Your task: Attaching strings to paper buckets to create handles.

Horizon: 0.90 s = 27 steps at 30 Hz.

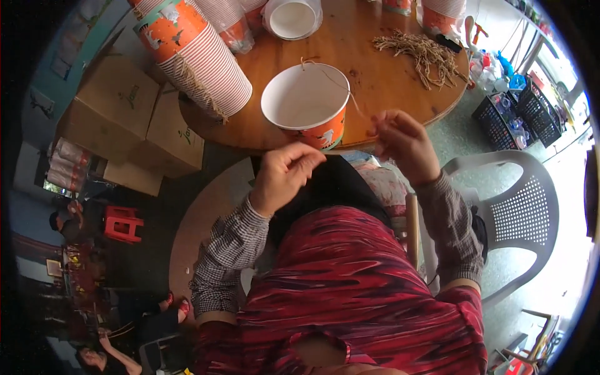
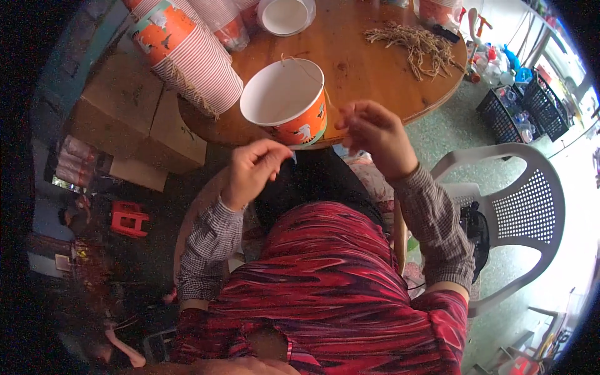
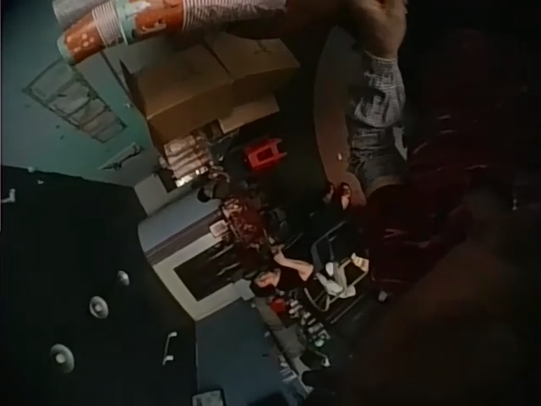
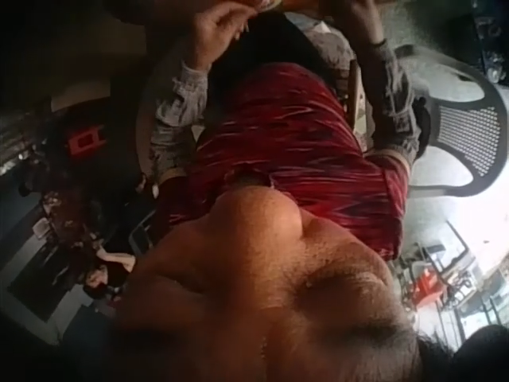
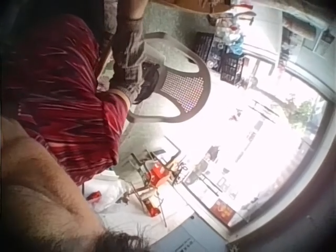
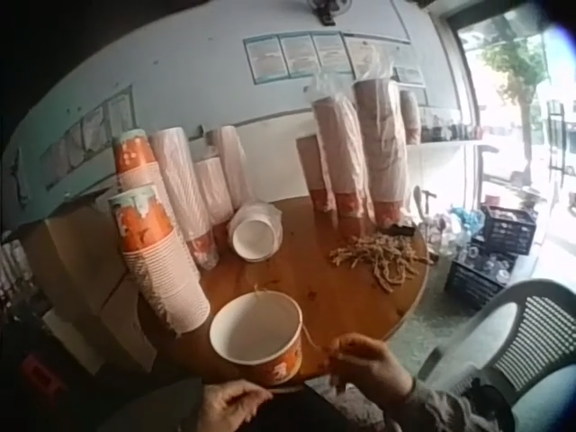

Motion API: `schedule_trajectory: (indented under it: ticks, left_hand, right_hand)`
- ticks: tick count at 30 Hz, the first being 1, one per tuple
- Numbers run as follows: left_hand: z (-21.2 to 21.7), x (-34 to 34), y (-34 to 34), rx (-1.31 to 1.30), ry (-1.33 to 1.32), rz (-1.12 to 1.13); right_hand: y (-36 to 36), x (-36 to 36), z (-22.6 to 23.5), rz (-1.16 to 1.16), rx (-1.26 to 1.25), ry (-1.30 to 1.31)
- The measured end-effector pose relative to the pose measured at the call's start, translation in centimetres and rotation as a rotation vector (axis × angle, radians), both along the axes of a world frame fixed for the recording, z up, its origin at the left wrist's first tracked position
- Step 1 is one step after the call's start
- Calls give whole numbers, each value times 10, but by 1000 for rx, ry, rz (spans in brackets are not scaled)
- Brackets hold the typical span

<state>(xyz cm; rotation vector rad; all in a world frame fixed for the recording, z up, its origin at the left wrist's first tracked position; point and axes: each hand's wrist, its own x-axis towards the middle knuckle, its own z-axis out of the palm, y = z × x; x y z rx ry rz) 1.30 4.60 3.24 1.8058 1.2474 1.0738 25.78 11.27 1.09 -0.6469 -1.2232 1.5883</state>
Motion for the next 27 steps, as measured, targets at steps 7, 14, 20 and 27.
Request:
schedule_trajectory:
  ticks: [7, 14, 20, 27]
  left_hand:
    - [-8, 19, -12, 110, 157, -135]
    - [-6, 7, -5, -112, 60, -73]
    - [-1, 5, -14, -95, -246, 79]
    - [-6, 21, -22, 316, 203, 46]
  right_hand:
    - [-55, -27, 2, 225, 49, -214]
    - [-51, -49, -13, 201, 115, -252]
    - [-58, -42, -4, 8, 140, -214]
    - [-65, -44, -9, -22, 365, -347]
